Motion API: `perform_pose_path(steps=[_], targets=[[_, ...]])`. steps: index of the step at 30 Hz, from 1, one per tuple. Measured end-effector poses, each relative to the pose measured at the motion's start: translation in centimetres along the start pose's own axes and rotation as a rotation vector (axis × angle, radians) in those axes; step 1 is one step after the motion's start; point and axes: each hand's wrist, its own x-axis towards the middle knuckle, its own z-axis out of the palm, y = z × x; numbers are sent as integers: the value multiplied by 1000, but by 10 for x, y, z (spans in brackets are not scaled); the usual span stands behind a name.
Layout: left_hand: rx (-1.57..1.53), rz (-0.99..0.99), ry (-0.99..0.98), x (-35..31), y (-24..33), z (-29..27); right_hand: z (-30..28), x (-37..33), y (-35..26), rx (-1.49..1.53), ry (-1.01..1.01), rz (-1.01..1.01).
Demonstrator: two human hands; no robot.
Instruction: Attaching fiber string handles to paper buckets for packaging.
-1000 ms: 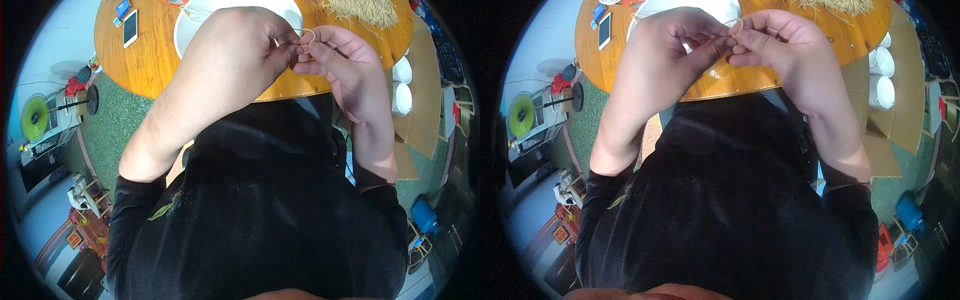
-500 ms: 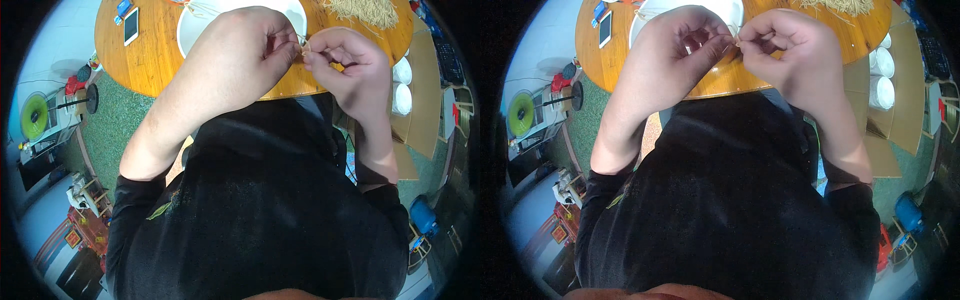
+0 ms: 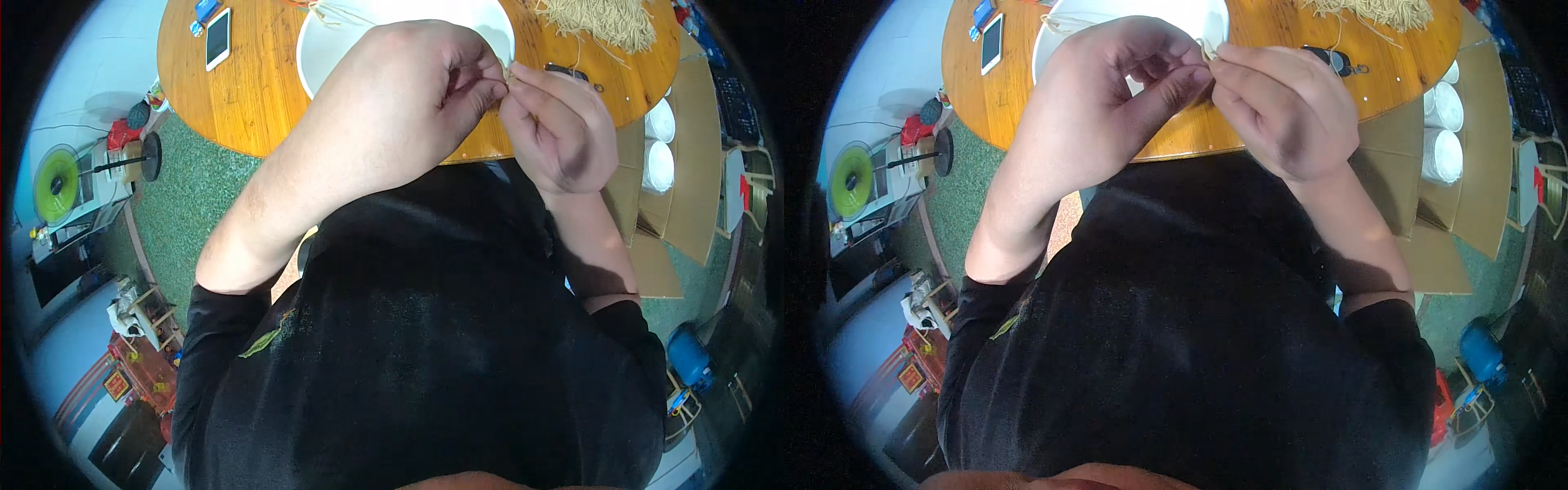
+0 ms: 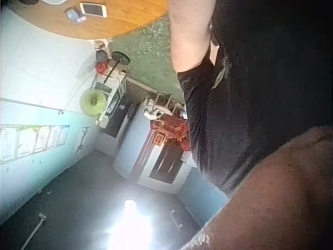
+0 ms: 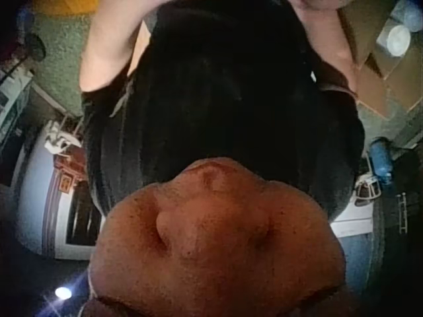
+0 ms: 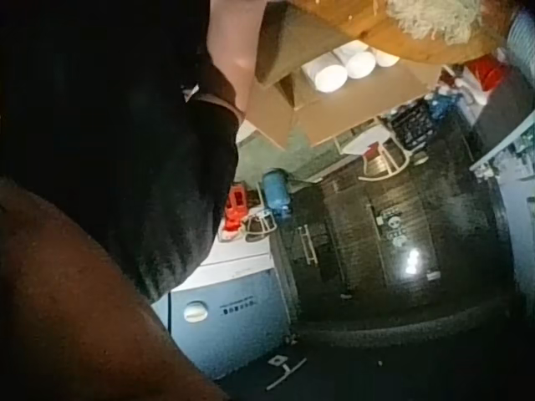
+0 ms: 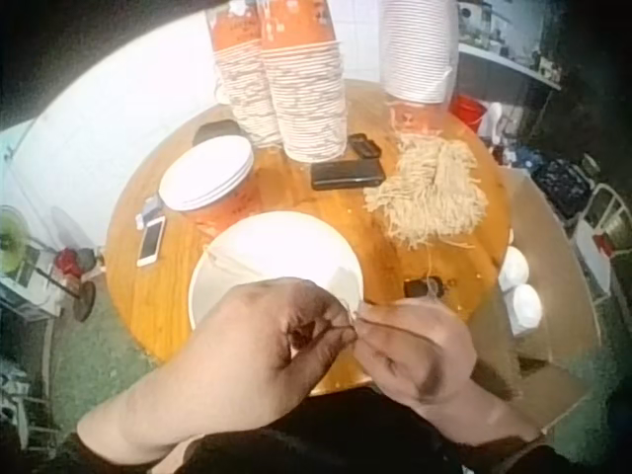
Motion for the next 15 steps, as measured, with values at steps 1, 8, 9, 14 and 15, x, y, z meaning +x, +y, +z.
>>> perform_pose_path(steps=[1, 8, 9, 14, 15], targets=[[0, -1, 1, 0, 2, 0, 1, -5, 0, 1, 0, -1], [-78, -28, 39, -2, -4, 3, 12, -5, -2, 79, 93, -8], [-63, 18, 47, -1, -5, 3, 13, -5, -2, 83, 98, -7], [-88, -27, 36, 2, -4, 2, 11, -6, -1, 75, 96, -27], [-107, -40, 36, 2, -4, 1, 10, -5, -1, 79, 91, -29]])
